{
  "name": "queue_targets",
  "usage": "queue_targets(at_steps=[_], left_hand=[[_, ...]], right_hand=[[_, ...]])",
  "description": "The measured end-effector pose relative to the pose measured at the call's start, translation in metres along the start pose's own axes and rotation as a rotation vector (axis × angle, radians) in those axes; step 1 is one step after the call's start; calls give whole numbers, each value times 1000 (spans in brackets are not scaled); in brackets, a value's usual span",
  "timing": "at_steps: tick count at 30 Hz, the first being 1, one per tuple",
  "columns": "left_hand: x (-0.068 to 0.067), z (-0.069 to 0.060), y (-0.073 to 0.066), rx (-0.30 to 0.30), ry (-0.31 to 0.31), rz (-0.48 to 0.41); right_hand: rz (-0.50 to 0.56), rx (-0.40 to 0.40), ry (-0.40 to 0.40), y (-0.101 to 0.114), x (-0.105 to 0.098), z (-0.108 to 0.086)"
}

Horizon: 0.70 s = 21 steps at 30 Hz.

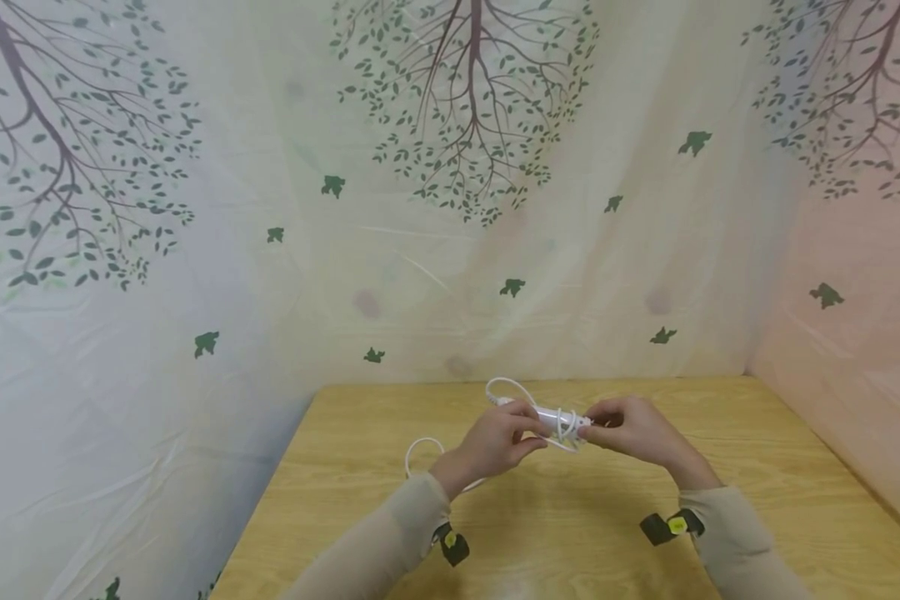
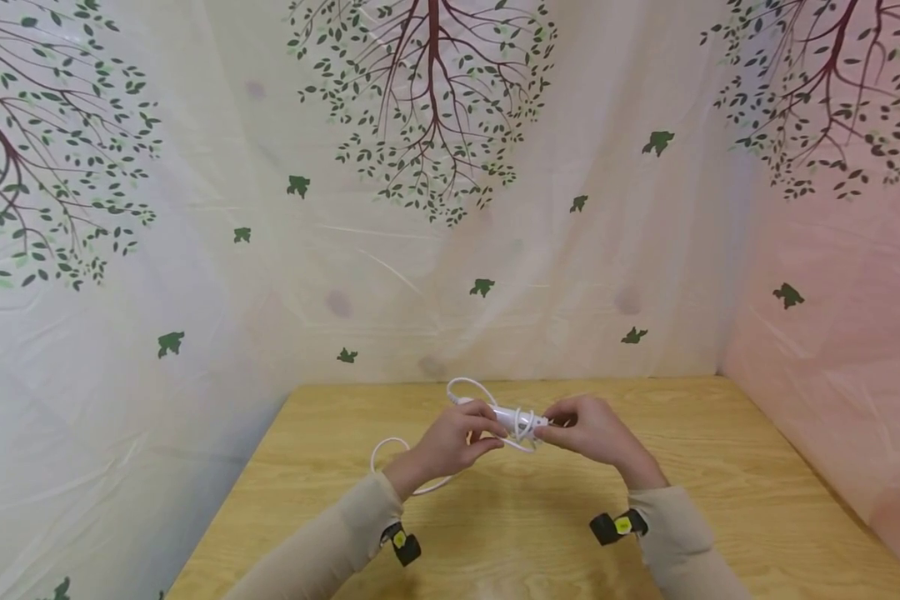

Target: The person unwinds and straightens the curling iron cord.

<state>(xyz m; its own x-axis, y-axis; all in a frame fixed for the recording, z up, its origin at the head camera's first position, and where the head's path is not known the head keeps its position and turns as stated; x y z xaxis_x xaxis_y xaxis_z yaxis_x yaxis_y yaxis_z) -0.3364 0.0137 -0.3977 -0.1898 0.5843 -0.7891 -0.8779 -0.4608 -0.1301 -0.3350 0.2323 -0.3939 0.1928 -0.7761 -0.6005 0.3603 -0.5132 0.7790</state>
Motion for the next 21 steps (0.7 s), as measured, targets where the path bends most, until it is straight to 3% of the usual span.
queue_targets(at_steps=[11, 21], left_hand=[[1, -5, 0, -16, 1, 28], [5, -15, 3, -34, 4, 92]], right_hand=[[-1, 7, 6, 0, 1, 0], [-27, 34, -45, -2, -7, 0]])
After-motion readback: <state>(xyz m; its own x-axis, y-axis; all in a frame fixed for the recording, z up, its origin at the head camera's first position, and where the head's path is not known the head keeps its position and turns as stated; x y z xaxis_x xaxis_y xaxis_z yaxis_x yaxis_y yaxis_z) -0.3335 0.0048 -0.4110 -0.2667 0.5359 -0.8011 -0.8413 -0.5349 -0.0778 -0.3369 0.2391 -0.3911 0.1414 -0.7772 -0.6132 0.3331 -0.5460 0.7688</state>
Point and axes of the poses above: each hand's wrist, its own z-axis towards the middle knuckle, its own x-axis out of the palm, y = z × x, the point moved 4 cm from there along z, towards the middle knuckle, and after that the axes turned 8 degrees about z, right-handed, at the moved point
